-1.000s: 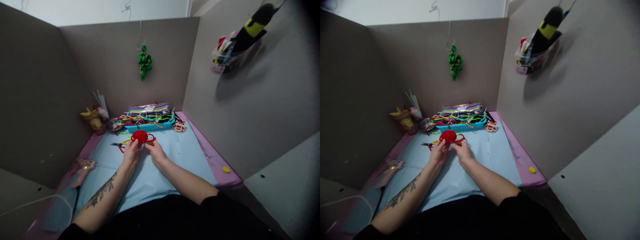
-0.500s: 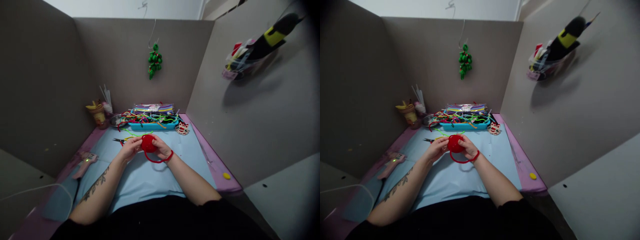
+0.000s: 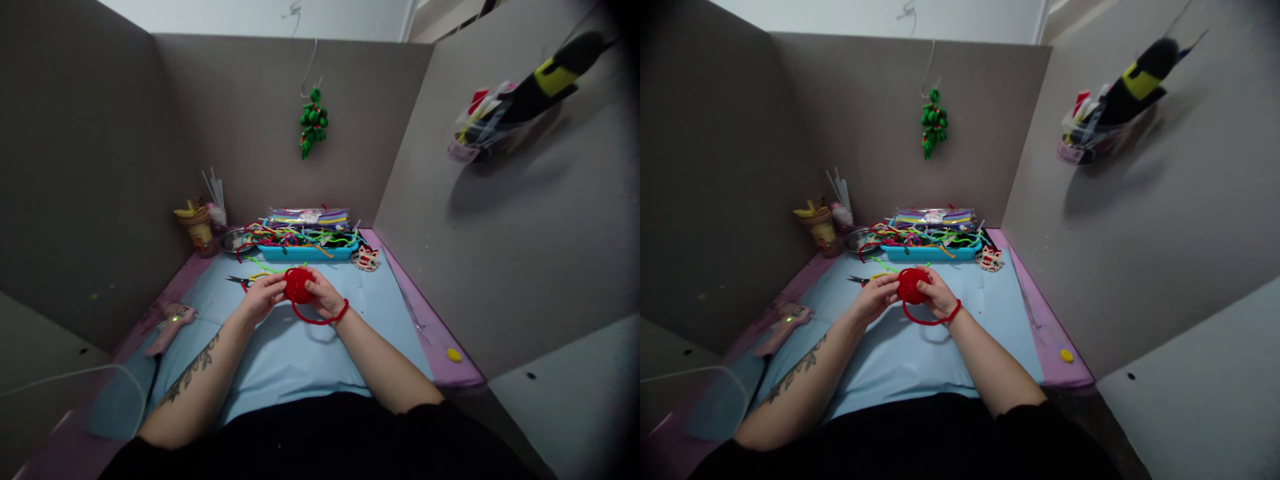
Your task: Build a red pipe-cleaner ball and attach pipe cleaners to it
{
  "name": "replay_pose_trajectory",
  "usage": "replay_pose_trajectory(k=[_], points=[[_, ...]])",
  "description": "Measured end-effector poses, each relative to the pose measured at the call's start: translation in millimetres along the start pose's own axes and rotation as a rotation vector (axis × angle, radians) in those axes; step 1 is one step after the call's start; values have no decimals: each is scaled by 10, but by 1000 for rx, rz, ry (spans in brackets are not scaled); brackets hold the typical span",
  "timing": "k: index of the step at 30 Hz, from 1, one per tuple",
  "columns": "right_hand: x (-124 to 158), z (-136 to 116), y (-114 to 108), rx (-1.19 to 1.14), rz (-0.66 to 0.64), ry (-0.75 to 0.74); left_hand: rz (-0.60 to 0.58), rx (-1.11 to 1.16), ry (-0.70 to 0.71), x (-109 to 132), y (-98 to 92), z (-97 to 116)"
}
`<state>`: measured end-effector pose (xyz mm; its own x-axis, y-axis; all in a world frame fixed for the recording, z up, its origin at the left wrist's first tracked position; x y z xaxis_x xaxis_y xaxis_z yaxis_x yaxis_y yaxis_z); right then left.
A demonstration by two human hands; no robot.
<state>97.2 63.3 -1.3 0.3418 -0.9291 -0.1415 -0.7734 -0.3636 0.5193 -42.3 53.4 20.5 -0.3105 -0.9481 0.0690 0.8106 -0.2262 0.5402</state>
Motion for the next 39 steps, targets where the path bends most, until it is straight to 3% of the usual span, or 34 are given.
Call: replay_pose_trajectory(k=[13, 21, 32, 35, 38, 39], points=[[8, 15, -11, 59, -20, 36, -133, -253, 102, -24, -48, 66], [25, -39, 31, 102, -34, 48, -27, -181, -59, -30, -121, 0], [-8, 139, 5, 26, -82, 212, -33, -117, -168, -50, -83, -124], [-41, 162, -61, 113, 75, 142, 27, -45, -103, -82, -64, -106], [-7, 23, -135, 401, 352, -89, 137, 68, -7, -118, -96, -91], [17, -47, -103, 534, 376, -183, 171, 97, 6, -126, -112, -98]])
Point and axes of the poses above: each hand's wrist, its own x-axis away from the middle knuckle, its own y-axis out of the palm, z = x × y, the point moved 5 cm from there along -x, towards the middle knuckle, and after that the axes turned 6 degrees about x, right-handed, at the moved point
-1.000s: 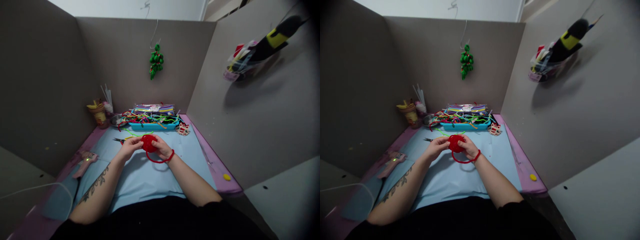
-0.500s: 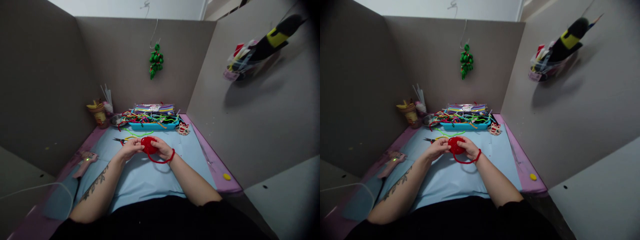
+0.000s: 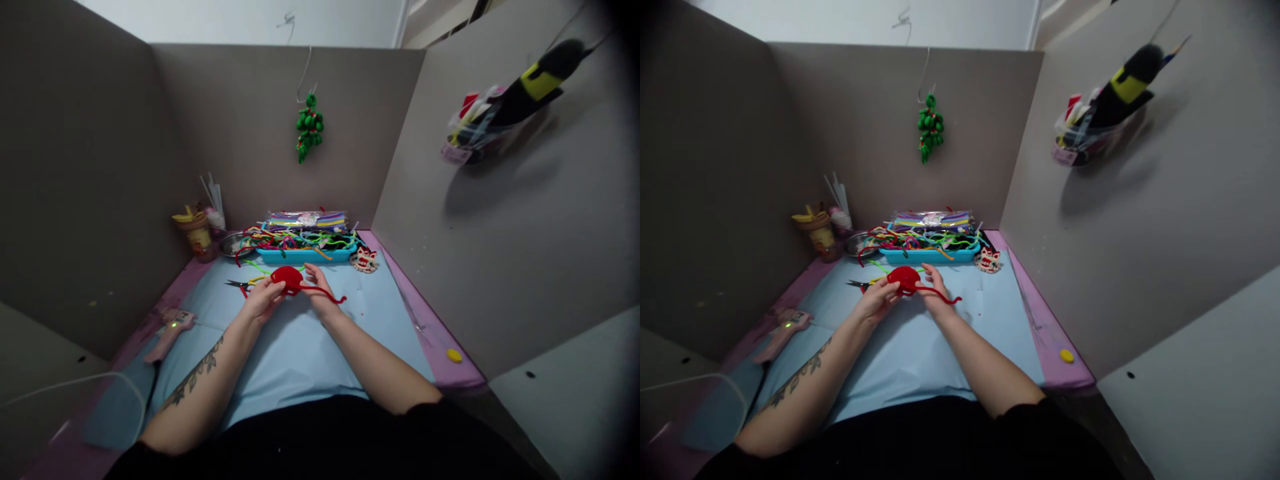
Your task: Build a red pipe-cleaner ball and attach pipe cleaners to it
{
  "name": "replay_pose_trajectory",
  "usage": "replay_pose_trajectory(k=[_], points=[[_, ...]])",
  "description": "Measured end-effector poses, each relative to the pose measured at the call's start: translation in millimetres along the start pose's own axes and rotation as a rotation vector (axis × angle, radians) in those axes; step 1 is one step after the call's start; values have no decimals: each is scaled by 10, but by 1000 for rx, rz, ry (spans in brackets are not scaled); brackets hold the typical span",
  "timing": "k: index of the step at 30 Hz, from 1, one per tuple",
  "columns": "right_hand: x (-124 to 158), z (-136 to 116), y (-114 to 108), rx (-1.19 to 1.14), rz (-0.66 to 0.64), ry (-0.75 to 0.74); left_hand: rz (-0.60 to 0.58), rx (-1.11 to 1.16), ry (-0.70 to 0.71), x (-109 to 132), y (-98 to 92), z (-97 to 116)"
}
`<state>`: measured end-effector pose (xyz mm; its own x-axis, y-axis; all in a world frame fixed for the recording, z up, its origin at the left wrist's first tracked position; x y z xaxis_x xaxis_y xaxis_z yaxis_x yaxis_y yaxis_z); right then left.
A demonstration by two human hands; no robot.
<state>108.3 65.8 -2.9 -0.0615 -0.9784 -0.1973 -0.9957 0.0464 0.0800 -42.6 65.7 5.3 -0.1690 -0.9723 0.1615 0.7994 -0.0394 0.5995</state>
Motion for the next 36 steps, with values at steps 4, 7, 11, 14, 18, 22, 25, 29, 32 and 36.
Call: replay_pose_trajectory(k=[4, 7, 11, 14, 18, 22, 25, 29, 32, 36], points=[[112, -286, 81, 240, -59, -325, 22, 66, 19, -12, -5, -41], [153, -340, 91, 266, -5, -362, -18, 80, 25, -2, 30, -66], [160, -319, 66, 308, 79, -393, 46, 96, 10, -6, 14, -112], [169, -311, 66, 355, 74, -421, 81, 105, 17, -9, 7, -131], [199, -331, 94, 418, 17, -469, 108, 145, 26, 7, 27, -131], [235, -368, 99, 487, -7, -597, 108, 150, 23, 22, 45, -126], [230, -348, 89, 549, -42, -641, 84, 154, 13, 16, 46, -133], [191, -282, 52, 552, -72, -643, 61, 172, -21, 4, 42, -145], [161, -240, 21, 477, -71, -620, 104, 215, -55, 5, 22, -140], [144, -224, 22, 421, -99, -560, 161, 236, -75, 3, -21, -130]])
Point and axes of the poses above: each hand's wrist, its own x-axis away from the middle knuckle, its own y-axis out of the palm, z = x × y, the point moved 5 cm from there along -x, towards the middle knuckle, and after that the axes turned 6 degrees about x, right-handed, at the moved point
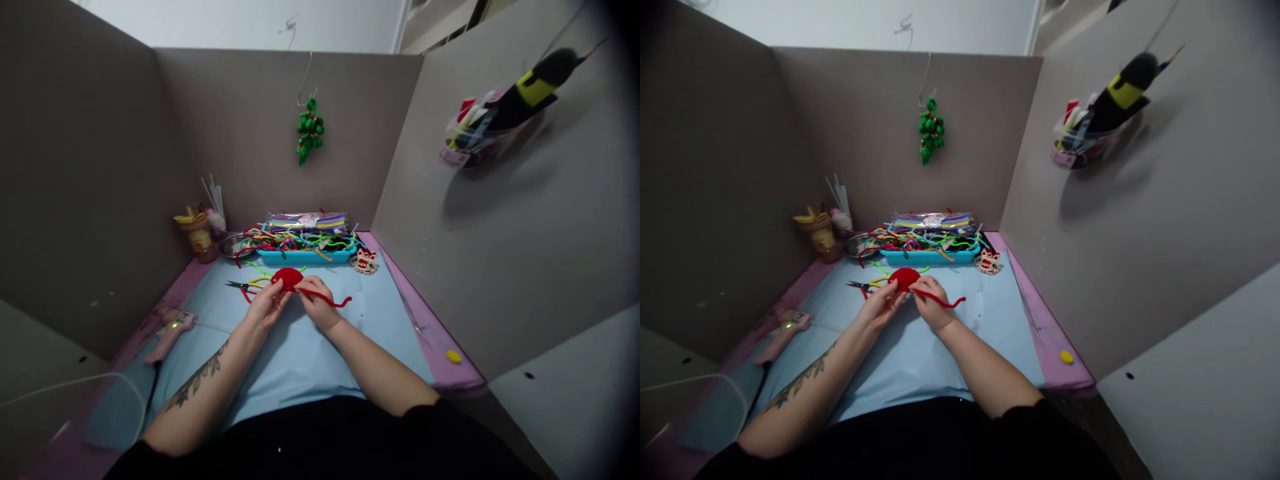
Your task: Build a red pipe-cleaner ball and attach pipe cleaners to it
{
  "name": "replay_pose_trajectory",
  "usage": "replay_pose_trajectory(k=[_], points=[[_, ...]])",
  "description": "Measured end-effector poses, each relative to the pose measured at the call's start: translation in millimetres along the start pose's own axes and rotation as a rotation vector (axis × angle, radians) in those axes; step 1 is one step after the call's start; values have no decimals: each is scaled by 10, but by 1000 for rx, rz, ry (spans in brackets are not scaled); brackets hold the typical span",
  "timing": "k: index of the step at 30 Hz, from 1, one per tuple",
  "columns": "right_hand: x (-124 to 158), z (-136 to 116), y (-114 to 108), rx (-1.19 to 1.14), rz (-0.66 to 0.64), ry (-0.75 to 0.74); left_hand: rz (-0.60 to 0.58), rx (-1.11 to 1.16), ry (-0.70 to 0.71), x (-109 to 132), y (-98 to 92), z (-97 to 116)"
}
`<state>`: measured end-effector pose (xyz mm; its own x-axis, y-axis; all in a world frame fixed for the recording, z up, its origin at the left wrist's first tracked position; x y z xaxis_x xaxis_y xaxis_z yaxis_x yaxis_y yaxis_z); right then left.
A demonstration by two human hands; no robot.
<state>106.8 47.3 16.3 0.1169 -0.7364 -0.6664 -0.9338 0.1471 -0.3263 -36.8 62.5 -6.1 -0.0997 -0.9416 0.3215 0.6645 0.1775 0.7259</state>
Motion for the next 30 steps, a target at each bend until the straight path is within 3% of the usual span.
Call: replay_pose_trajectory(k=[4, 10, 19, 25, 30], points=[[-14, 1, -10, -36, 18, 84, -18, -36, 34, -15, -9, 13], [-32, 42, -20, -88, 166, 211, 12, 6, 46, 24, 22, 0], [5, 263, 112, -255, 256, 446, -103, 71, -6, 21, 66, -63], [-14, 403, 260, -629, 219, 538, -46, 110, -54, 34, 75, -65], [-5, 413, 262, -637, 230, 560, -101, 54, 9, 52, 117, -72]])
Point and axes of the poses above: each hand's wrist, its own x-axis away from the middle knuckle, its own y-axis out of the palm, z = x × y, the point moved 5 cm from there along -x, towards the middle knuckle, and after that the axes turned 6 degrees about x, right-handed, at the moved point
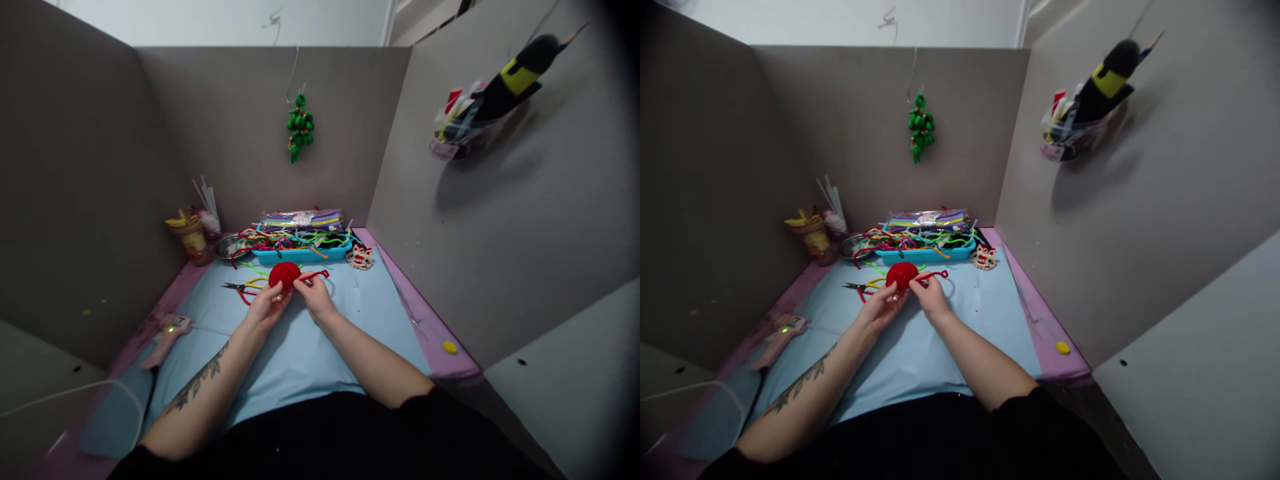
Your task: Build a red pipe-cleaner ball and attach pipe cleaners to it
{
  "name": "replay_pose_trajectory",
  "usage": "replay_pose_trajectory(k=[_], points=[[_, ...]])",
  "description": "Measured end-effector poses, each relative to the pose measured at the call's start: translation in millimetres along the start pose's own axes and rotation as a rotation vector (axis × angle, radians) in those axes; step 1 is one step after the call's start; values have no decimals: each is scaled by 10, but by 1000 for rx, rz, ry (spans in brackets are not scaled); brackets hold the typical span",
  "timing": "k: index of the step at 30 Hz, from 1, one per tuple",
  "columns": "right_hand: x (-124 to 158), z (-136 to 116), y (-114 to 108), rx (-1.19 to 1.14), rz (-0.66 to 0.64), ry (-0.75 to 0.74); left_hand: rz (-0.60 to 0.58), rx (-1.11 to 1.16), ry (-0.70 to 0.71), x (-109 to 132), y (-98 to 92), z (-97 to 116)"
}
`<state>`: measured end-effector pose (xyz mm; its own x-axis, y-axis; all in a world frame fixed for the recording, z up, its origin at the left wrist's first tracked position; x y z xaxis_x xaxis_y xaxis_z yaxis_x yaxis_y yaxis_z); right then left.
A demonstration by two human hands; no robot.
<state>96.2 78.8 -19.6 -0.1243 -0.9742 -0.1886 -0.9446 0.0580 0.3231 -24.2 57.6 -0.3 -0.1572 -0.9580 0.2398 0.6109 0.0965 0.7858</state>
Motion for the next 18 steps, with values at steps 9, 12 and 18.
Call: replay_pose_trajectory(k=[9, 12, 18], points=[[72, -71, 28, 146, 4, -47, -10, -115, 202, -27, -27, -13], [105, -79, 67, 145, -7, -43, 29, -128, 274, -30, -44, 6], [91, -33, 29, -166, 49, 279, 59, -196, 325, -43, -91, 108]])
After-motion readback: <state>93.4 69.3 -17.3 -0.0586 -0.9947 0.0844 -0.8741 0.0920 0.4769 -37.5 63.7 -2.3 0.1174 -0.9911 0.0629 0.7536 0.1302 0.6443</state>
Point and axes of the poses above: each hand's wrist, its own x-axis away from the middle knuckle, its own y-axis out of the palm, z = x × y, the point moved 5 cm from there along -x, towards the middle knuckle, and after that the axes turned 6 degrees about x, right-handed, at the moved point
